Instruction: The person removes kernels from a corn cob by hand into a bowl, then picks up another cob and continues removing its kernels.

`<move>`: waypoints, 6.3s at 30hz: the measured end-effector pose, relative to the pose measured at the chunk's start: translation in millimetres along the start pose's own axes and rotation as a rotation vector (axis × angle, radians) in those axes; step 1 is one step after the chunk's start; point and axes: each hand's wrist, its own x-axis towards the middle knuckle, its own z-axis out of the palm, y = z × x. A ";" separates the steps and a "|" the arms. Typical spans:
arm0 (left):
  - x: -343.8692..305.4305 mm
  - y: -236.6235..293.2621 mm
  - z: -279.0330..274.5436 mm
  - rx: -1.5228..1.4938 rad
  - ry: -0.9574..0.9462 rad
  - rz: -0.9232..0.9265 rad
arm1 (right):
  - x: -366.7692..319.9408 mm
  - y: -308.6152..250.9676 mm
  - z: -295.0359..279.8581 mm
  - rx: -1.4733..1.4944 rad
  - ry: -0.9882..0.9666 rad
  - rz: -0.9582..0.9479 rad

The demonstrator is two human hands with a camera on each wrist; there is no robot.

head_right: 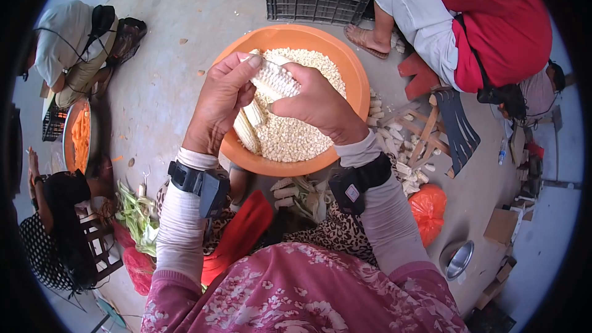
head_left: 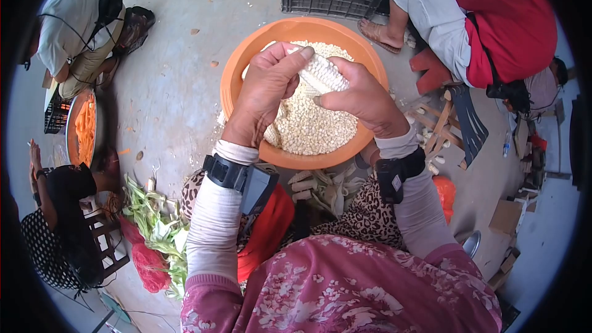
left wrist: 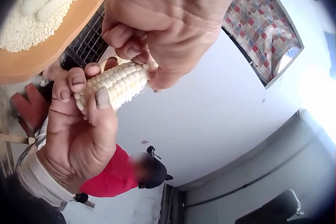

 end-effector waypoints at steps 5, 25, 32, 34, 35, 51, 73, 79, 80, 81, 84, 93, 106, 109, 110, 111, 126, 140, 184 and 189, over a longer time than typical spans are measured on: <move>-0.9 -3.8 5.2 0.100 0.119 -0.003 | 5.4 10.2 -0.2 -0.088 0.013 -0.065; -1.3 -6.3 -5.4 -0.195 -0.090 0.005 | 1.3 2.5 -1.2 0.081 0.018 -0.011; 0.2 -6.9 -4.8 -0.141 -0.103 0.037 | 1.5 6.7 -1.4 0.069 0.024 -0.027; 0.4 -7.4 -3.9 -0.131 -0.089 0.042 | 1.0 6.1 -1.3 0.080 0.021 -0.017; 0.6 -7.8 -3.2 -0.122 -0.074 0.047 | 0.9 5.9 -1.3 0.090 0.019 -0.007; -1.6 -9.3 -0.8 -0.091 0.165 0.018 | 9.0 16.8 2.1 -0.297 0.114 -0.138; -0.8 -18.7 3.0 -0.280 0.103 0.017 | 10.9 19.1 1.9 -0.516 0.248 -0.145; -3.2 -16.2 5.2 -0.308 0.093 0.011 | 9.1 11.8 4.1 -0.486 0.262 -0.163; -4.2 -14.2 6.1 -0.340 0.107 -0.003 | 9.1 11.6 4.4 -0.513 0.273 -0.167; -4.9 -12.5 6.1 -0.340 0.107 -0.003 | 9.4 11.9 4.4 -0.513 0.273 -0.167; -5.3 -10.0 5.0 -0.346 0.081 -0.029 | 10.0 15.3 5.6 -0.545 0.260 -0.151; -3.5 -13.9 5.2 -0.087 0.215 -0.056 | 10.3 22.2 10.6 -0.673 0.285 -0.275; -3.2 -9.8 0.8 -0.308 0.092 -0.042 | 10.7 18.6 2.4 -0.396 0.221 -0.175; -3.4 -7.7 -0.5 -0.340 0.105 -0.067 | 10.4 17.6 0.7 -0.206 0.149 -0.175; -3.2 -7.8 -1.7 -0.351 0.083 -0.066 | 9.8 16.0 0.3 -0.146 0.117 -0.149; -3.3 -7.7 -2.2 -0.351 0.083 -0.067 | 9.0 13.8 0.0 -0.145 0.117 -0.148; 0.4 -9.9 -2.9 -0.168 0.039 -0.063 | 7.7 17.1 -1.4 -0.230 0.062 -0.118; -3.4 -7.4 8.8 0.076 0.275 -0.189 | 8.8 24.1 5.8 -0.708 0.264 -0.326; -2.1 -20.6 5.8 -0.046 0.240 -0.139 | 8.5 20.1 1.1 -0.673 0.326 -0.313; 0.9 -28.1 -0.5 0.070 0.224 -0.096 | 9.9 24.5 -1.2 -0.755 0.363 -0.350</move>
